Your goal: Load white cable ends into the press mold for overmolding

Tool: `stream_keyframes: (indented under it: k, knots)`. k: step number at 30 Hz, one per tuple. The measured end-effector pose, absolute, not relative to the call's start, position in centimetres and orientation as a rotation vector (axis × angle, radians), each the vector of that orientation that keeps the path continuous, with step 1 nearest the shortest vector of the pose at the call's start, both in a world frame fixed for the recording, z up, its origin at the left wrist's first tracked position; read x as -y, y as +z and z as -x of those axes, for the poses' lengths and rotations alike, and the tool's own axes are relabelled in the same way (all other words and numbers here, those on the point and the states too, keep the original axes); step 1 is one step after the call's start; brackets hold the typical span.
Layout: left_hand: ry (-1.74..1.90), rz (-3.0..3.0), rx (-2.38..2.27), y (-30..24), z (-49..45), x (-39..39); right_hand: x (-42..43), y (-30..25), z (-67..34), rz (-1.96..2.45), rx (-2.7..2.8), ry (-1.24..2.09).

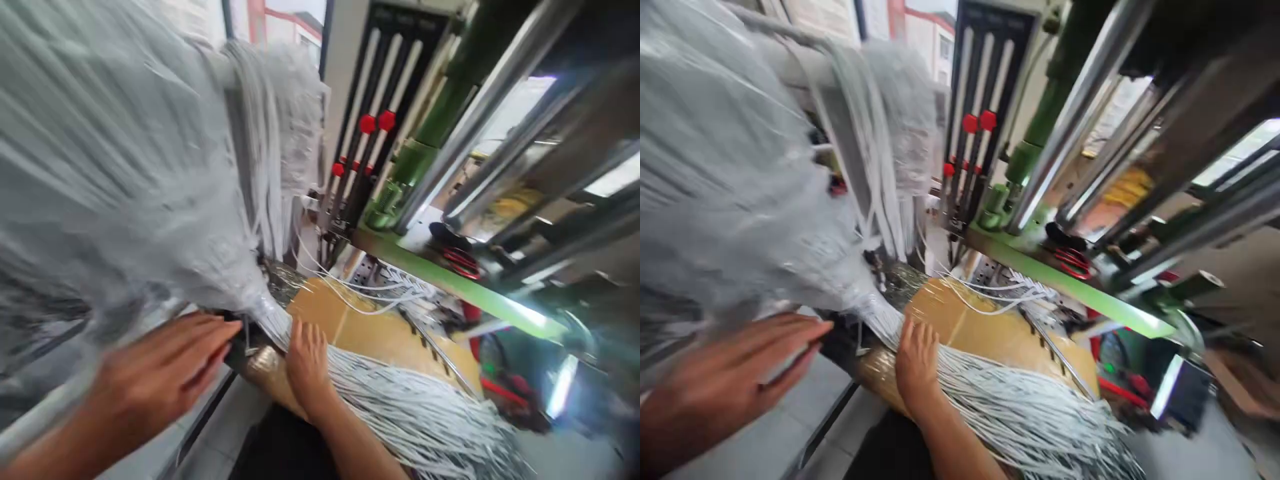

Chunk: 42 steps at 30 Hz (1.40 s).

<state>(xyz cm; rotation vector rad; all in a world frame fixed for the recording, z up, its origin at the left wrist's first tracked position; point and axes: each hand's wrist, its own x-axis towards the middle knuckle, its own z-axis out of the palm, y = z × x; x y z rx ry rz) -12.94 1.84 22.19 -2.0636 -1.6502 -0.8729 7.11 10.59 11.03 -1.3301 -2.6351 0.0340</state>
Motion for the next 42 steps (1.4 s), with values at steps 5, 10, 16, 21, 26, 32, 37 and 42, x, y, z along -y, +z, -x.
stream_keyframes:
  k: [5, 10, 16, 21, 26, 32, 37, 42]
  knots:
    - [-0.595, 2.704, 1.478, 11.6, 4.7, -8.1, -11.0, 10.8, -15.1, 1.361, 2.589, 0.223]
    - [-0.262, 3.003, 1.499, 8.7, -1.8, -11.4, -9.3, 11.6, -28.1, 1.423, 2.652, 0.343]
    - [-0.149, 3.13, 1.388, 8.5, -13.9, -10.3, -14.1, 13.2, -39.5, 1.749, 2.476, 0.228]
    - [-0.282, 3.171, 1.371, 8.3, -19.7, -10.5, -19.0, 11.3, -44.1, 1.701, 2.484, 0.219]
    - [-0.357, 2.98, 1.546, 8.7, -23.2, -11.1, -21.1, 11.3, -43.1, 1.445, 2.528, 0.31]
    - [-0.56, 2.989, 1.444, 10.1, -23.0, -13.5, -19.2, 13.3, -42.6, 1.154, 2.694, 0.55]
    - [-0.369, 2.881, 1.458, 10.6, -11.5, -12.8, -15.4, 11.3, -44.6, 1.314, 2.838, 0.329]
    - [-0.295, 2.768, 1.574, 9.7, -5.8, -13.4, -14.9, 11.6, -44.1, 1.294, 2.886, 0.057]
